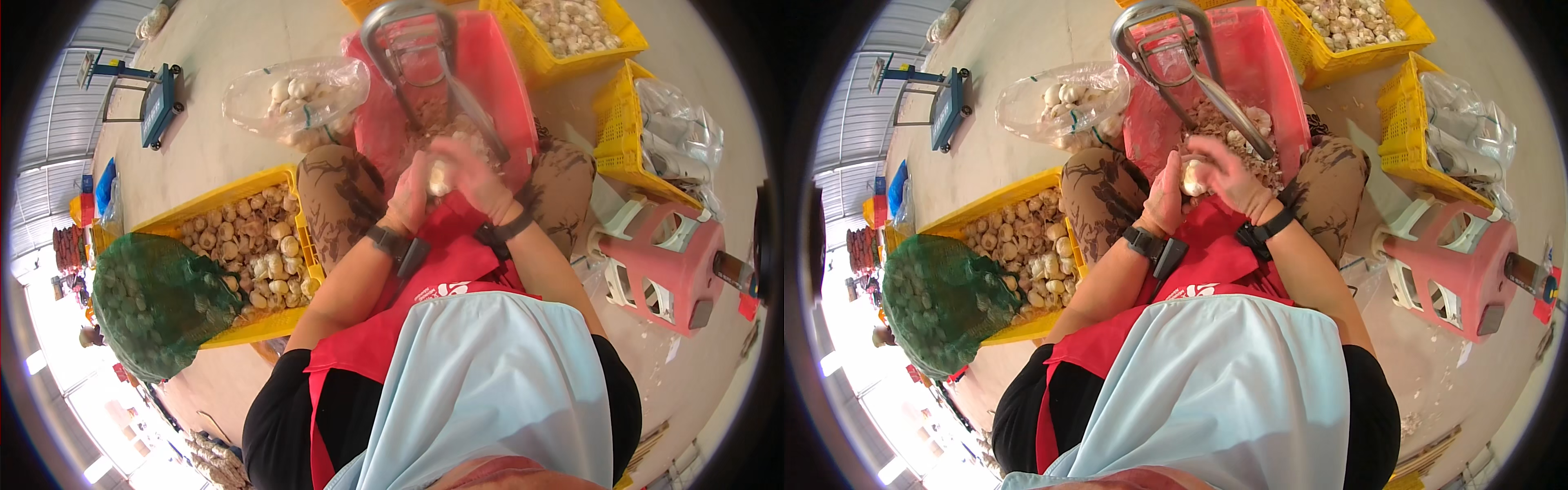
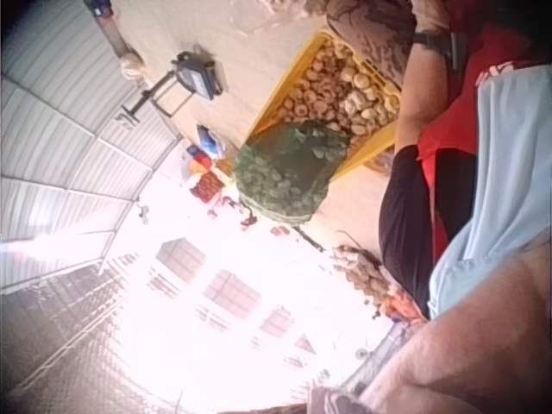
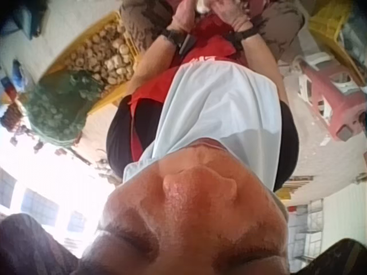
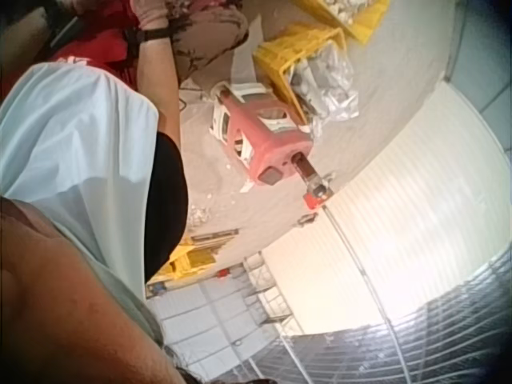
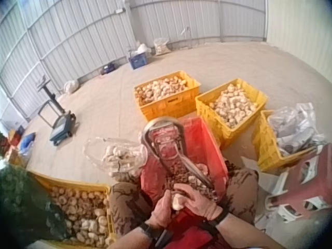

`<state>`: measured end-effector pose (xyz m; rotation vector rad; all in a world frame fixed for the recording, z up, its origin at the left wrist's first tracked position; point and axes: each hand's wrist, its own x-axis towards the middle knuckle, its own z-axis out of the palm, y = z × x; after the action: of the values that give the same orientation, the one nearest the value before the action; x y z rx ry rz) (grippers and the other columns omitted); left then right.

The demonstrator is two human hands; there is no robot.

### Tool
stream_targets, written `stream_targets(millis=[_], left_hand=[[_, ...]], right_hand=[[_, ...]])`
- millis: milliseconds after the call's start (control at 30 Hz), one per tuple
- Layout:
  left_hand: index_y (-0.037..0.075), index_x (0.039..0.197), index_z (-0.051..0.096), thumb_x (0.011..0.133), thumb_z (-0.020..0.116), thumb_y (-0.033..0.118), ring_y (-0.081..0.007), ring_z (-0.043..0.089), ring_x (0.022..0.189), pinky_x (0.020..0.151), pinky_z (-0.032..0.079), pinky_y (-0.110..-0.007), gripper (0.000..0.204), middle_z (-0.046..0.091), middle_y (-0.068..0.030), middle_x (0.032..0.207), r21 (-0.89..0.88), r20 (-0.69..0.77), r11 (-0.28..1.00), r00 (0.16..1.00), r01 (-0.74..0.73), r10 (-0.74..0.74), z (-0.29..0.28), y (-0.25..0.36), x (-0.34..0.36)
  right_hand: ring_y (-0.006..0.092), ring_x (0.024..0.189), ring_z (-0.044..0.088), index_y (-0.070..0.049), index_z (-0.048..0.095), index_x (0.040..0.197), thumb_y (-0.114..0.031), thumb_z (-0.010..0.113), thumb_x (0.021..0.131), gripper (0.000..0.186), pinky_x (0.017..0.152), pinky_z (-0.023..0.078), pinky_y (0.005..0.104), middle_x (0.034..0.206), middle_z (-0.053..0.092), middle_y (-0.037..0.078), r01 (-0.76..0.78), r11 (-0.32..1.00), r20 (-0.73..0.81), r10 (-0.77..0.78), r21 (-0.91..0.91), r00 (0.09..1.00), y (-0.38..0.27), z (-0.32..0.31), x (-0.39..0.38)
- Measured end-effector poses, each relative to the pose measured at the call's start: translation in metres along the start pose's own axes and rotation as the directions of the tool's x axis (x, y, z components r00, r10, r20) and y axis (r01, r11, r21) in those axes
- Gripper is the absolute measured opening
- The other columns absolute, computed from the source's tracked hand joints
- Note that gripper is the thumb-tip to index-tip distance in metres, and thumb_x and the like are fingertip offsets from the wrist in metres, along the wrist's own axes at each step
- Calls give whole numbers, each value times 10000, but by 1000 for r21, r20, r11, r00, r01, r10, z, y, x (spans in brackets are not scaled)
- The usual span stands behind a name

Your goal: The person sits on the floor and uses a manual garlic peeler to peel garlic bulbs. They pick up garlic from a yellow crate, operate the peeler over a pink bin, and place the peeled garlic into a plastic bag.

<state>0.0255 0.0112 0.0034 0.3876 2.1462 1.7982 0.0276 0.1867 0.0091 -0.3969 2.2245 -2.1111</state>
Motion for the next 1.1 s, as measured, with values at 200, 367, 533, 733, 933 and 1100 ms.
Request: stream_targets(millis=[200,367,533,733,933,1100], left_hand=[[12,1251,498,993,467,356,-180,614,795,639,503,-277,432,637,-84,957,4,-74,1000,997,3,-2,0,0,1],[22,1204,535,1000,447,382,-178,620,812,660,517,-282,423,633,-69,952,-431,-63,787,855,441,-514,7,24,6],[21,1150,546,1002,415,384,-158,615,795,649,515,-278,413,625,-69,933,-254,-97,923,942,288,-320,3,11,5],[-2,1182,503,987,482,253,-171,626,823,683,525,-285,321,628,-87,984,316,-88,946,990,-74,107,-2,3,4],[2,1285,490,1002,481,286,-177,634,954,782,528,-310,401,632,-65,1098,-34,-28,999,1000,3,-4,-6,0,9],[18,1426,394,992,523,202,-179,626,1034,878,512,-282,489,606,-104,1221,-773,214,572,962,274,-171,1,34,7]], right_hand=[[181,1202,512,36,463,1367,-143,633,909,520,1042,400,315,1320,536,107,-371,808,276,267,458,923,-12,-8,-4],[154,1165,527,52,454,1372,-132,636,909,531,1009,433,293,1303,536,90,-391,804,282,288,449,915,-10,-6,-4],[163,1178,523,51,473,1358,-115,634,913,502,1016,429,300,1317,534,93,-372,781,279,261,502,924,-6,-11,-3],[143,1143,543,21,500,1345,-134,610,936,451,975,452,293,1287,570,90,-275,896,204,214,349,955,-2,-10,-4],[140,1053,571,-26,499,1346,-106,611,927,440,889,495,276,1246,581,90,-345,692,200,285,633,937,-1,-14,-2],[127,931,576,-53,462,1367,-7,616,895,499,812,531,316,1232,530,83,-198,926,117,169,323,979,6,-7,-4]])
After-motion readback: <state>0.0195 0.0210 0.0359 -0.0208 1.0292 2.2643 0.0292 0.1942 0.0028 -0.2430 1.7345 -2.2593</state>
